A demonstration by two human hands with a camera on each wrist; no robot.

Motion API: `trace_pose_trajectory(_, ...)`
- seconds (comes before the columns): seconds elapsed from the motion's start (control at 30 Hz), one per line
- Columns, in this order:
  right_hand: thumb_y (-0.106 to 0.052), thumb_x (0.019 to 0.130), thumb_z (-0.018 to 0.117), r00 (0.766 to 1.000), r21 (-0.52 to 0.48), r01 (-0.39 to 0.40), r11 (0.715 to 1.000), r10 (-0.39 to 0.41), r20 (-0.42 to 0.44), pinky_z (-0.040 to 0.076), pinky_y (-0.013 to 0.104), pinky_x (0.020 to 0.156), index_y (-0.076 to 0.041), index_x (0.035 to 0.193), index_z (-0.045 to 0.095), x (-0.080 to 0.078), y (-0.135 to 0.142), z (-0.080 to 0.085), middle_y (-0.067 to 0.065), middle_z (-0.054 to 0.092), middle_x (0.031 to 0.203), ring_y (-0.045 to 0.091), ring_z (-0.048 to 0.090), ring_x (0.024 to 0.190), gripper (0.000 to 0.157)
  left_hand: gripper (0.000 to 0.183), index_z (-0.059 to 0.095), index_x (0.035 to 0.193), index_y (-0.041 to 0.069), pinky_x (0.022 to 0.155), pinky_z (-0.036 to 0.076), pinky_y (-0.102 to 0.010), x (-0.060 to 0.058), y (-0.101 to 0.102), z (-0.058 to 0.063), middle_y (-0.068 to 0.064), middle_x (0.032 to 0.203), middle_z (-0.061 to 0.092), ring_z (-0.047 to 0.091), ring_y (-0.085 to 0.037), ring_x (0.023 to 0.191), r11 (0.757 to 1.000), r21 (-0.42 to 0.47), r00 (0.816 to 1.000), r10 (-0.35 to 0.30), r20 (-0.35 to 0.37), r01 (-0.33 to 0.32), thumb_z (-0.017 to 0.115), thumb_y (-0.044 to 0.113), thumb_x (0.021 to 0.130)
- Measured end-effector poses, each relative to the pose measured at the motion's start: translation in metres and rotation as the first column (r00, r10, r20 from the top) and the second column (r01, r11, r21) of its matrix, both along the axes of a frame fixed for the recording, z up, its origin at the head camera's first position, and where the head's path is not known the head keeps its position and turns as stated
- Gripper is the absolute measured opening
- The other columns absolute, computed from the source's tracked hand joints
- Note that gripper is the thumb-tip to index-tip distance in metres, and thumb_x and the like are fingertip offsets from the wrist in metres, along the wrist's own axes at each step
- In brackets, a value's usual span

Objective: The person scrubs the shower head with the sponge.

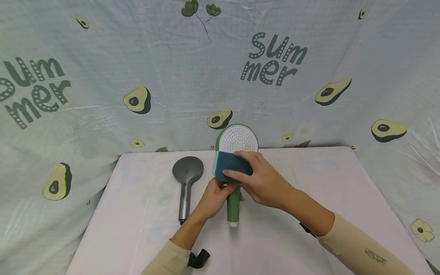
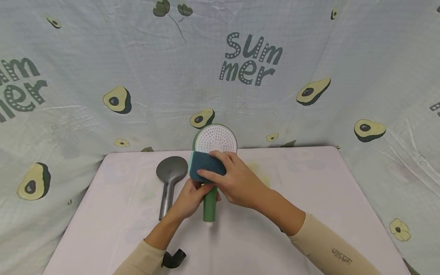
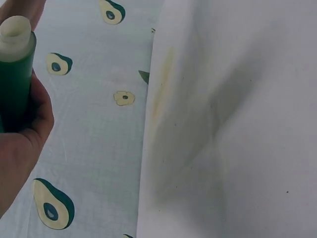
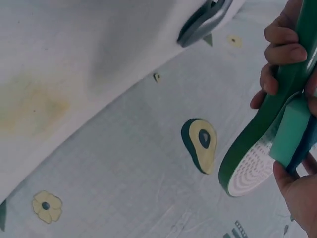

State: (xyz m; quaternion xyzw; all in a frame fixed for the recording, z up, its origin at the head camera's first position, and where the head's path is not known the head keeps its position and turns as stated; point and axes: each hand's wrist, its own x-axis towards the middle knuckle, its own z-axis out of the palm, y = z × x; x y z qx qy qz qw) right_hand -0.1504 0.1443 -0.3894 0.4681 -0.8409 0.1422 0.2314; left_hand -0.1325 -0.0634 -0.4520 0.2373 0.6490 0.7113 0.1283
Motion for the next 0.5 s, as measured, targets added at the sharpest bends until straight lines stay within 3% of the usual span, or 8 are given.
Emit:
trace_pose_trajectory(0.13,-0.013,0.087,0.083,1.0,0.028,0.021,0.999,-0.021,-0.011,0.053,0.053,0.104,-0.03,0.142,0.061,-0.006,0.004,0.003,0.022,0.044,0.149,0.04,0.049,0.131,0.061,0.039,0.043,0.146,-0.002,0.078,0.06,-0.028,0.0,0.001,0.002,-0.029,0.118,0.062,0.073,-0.013,0.082,0.998,0.042,0.998,-0.044,0.033,0.043,0.048,0.016,0.111)
trace_pose_trajectory(0.33,-0.009,0.088,0.082,0.99,0.001,0.132,0.991,-0.132,-0.042,0.054,0.056,0.1,-0.03,0.143,0.057,-0.027,0.005,0.019,0.024,0.041,0.152,0.046,0.051,0.126,0.065,0.048,0.031,0.154,-0.002,0.08,0.059,-0.025,0.001,0.004,0.005,-0.04,0.125,0.055,0.074,-0.012,0.085,0.988,0.099,0.988,-0.124,0.089,0.115,0.045,0.015,0.112)
trace_pose_trajectory(0.5,-0.006,0.09,0.078,0.976,-0.074,0.201,0.977,-0.206,-0.074,0.046,0.063,0.106,-0.026,0.143,0.056,-0.045,0.007,0.038,0.03,0.04,0.151,0.05,0.046,0.131,0.061,0.049,0.031,0.152,-0.006,0.079,0.06,-0.024,0.002,0.006,0.005,-0.029,0.123,0.057,0.074,-0.01,0.085,0.991,0.083,0.987,-0.115,0.11,0.106,0.047,0.013,0.111)
